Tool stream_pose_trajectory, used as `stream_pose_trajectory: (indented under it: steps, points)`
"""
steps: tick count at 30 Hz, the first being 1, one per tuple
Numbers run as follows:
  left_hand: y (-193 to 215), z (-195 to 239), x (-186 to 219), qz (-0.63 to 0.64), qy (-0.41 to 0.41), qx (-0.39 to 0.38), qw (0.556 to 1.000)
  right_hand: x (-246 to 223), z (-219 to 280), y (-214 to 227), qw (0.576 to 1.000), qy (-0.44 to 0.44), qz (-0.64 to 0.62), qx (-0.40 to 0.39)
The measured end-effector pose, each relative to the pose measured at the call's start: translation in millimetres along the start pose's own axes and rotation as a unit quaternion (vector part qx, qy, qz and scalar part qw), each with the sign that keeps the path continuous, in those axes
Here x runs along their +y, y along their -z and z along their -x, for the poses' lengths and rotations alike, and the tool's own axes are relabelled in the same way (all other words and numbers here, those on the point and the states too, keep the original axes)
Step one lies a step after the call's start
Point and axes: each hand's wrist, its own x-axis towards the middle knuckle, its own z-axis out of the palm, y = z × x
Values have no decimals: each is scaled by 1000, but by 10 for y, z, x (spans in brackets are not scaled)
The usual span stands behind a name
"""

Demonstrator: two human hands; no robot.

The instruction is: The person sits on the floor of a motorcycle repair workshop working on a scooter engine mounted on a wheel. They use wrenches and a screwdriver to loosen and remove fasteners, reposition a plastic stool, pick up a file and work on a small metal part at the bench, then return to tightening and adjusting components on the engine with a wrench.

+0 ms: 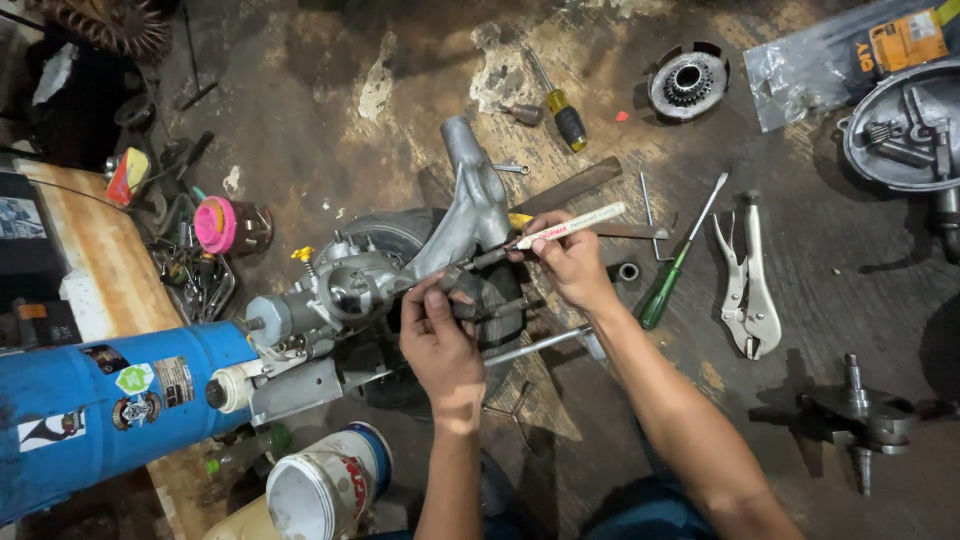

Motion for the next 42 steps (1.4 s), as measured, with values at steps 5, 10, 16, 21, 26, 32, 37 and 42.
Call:
stream_pose_trajectory:
  steps: [5,10,16,21,26,32,37,42]
  points:
    - [6,-21,44,-11,-11,-9,1000,-135,6,55,999,-6,-51,7]
    - [73,-26,-78,-24,-5,-15,1000,-159,282,471,980,-6,196,-30]
    - [40,14,-98,8,-35,-6,999,-328,523,311,989,42,116,-76]
    - [34,13,-3,-21,-45,-16,999,-428,513,263,985,56,130,-101]
    - [37,8,-7,-19,-48,-17,999,-426,507,251,983,66,131,-106]
    - [55,21,7,-10,-34,-16,999,-404,519,257,982,71,136,-111]
    - [69,6,-14,-15,-28,-20,999,-413,517,242,981,66,137,-116]
    - [62,-5,-22,-18,-29,-25,999,-394,486,270,984,64,113,-122]
